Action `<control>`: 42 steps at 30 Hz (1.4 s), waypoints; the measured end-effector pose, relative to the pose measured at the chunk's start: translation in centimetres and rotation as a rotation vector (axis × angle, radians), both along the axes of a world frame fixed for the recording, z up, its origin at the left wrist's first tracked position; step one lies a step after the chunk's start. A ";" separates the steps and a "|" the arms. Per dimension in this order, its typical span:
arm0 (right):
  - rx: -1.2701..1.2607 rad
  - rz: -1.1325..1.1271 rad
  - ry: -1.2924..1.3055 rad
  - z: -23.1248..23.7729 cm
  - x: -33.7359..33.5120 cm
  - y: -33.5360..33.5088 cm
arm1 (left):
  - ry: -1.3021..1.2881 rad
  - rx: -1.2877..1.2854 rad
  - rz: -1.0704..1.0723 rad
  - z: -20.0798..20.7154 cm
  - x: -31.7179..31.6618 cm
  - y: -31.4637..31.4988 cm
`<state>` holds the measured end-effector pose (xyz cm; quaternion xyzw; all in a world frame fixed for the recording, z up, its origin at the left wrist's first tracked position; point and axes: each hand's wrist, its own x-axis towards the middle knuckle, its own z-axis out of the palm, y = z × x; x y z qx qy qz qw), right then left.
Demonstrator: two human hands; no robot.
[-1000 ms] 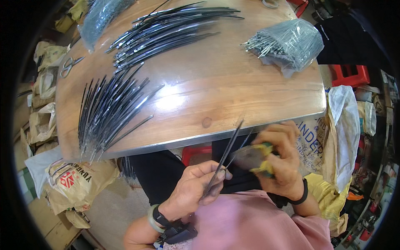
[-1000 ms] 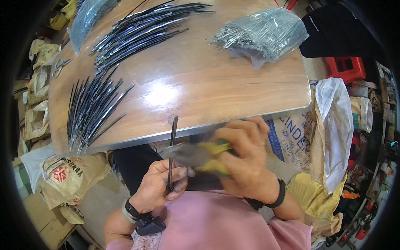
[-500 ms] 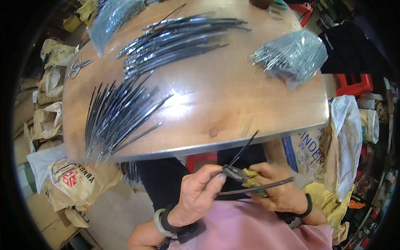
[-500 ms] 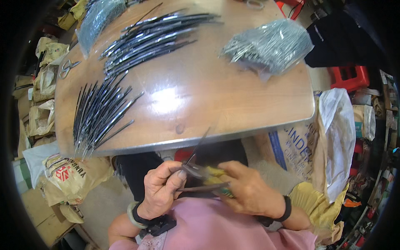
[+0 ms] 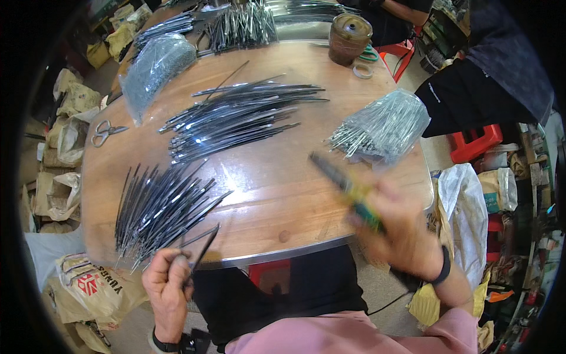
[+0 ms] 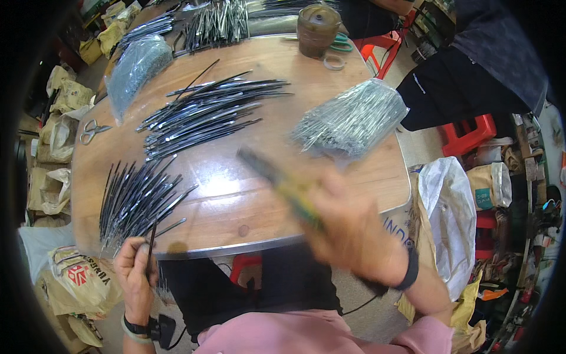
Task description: The person uses pliers to cut metal strips from a pile on the table, handling them one at a time and placing the cut pieces aside.
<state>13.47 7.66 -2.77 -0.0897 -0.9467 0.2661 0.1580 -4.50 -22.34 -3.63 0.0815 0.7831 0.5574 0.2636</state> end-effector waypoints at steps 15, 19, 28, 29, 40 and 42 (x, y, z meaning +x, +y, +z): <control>0.619 0.030 0.011 -1.9 -2.6 6.5 | 0.690 -0.141 -0.317 -0.7 -10.0 6.6; 0.531 0.063 0.119 -2.0 -2.9 6.5 | 1.163 -0.320 -0.528 -1.7 -11.1 9.9; 0.323 0.072 0.355 -1.5 -0.9 7.0 | 1.277 -0.414 -0.683 -3.4 -13.0 11.3; 0.224 0.008 0.447 -1.1 -0.2 6.5 | 1.222 -0.392 -0.639 -3.1 -13.0 11.0; 0.559 -0.382 0.454 -1.1 6.2 4.4 | 0.943 -0.268 -0.411 0.3 -7.7 7.2; 0.334 -0.591 0.436 -0.2 7.8 1.3 | 0.337 0.041 -0.211 0.2 -4.2 5.6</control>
